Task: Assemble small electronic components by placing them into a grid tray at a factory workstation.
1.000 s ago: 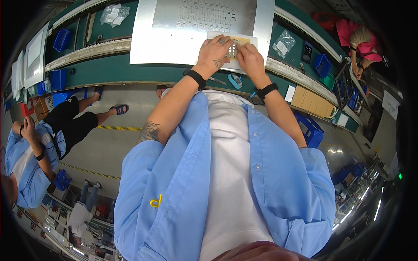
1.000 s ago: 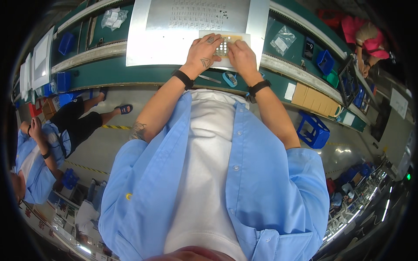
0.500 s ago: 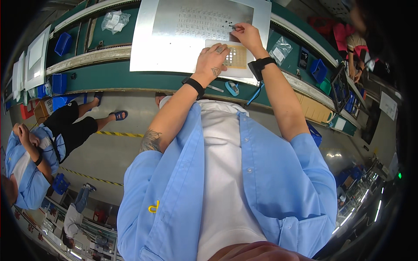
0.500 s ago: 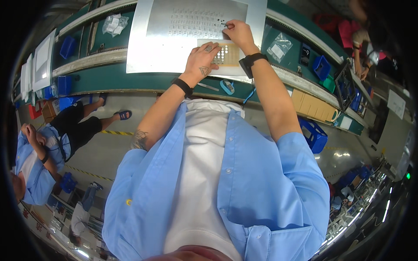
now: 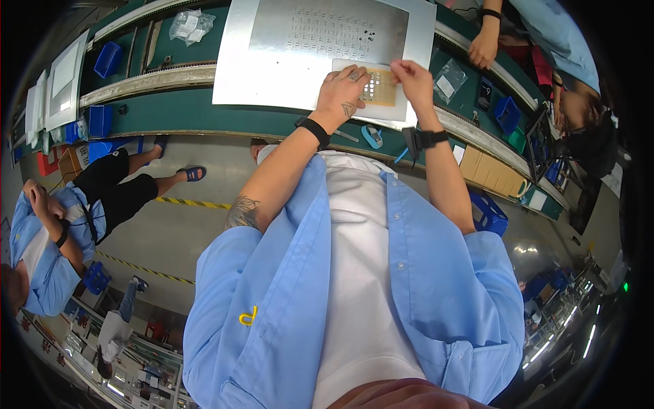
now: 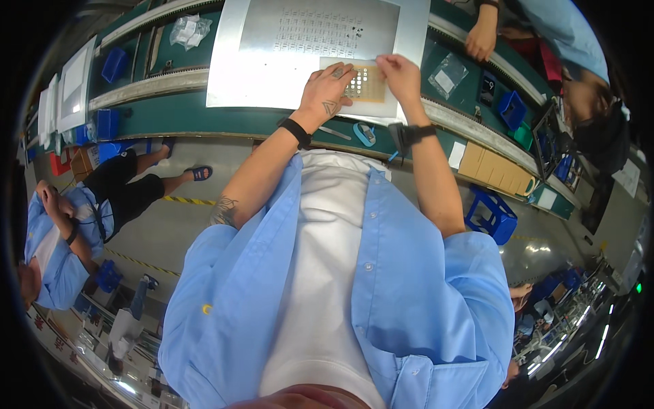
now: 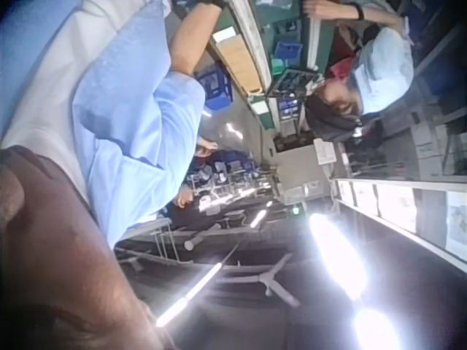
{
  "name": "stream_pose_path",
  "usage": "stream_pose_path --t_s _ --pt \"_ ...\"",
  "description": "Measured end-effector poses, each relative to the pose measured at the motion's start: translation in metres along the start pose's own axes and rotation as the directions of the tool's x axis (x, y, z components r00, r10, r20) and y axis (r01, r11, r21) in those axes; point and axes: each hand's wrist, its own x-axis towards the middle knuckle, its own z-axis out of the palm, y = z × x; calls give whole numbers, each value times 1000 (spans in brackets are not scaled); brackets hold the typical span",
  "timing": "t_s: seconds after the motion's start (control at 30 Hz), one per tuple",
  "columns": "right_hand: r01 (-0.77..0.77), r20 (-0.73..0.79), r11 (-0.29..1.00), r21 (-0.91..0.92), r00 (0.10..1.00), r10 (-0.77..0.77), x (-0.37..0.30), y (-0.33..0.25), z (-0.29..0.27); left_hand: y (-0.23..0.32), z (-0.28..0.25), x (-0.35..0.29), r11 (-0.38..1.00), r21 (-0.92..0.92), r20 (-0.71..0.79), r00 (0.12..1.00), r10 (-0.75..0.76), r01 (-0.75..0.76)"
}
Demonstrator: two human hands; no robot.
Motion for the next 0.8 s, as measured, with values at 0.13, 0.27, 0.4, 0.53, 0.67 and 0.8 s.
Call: stream_pose_path --t_s 0.13,0.27,0.4,0.53,0.67,0.8 --pt "-147 91 984 105 986 137 -37 19 0 0 0 0 1000 -2 -6 1000 12 -12" --pt "-188 116 957 221 979 166 -53 27 5 0 -1 1 1000 -1 4 1000 14 -14" --pt "-181 123 944 276 981 152 -55 27 7 -2 0 1 1000 1 6 1000 19 -19" --pt "-127 81 988 92 989 120 -53 22 7 -2 2 2 1000 8 -3 1000 19 -19" --pt "0 30 984 -176 1000 6 -54 10 13 -4 4 0 1000 7 -19 1000 20 -20" --pt "95 25 950 -297 995 -92 -50 8 15 -3 4 0 1000 -2 -25 999 25 -25"
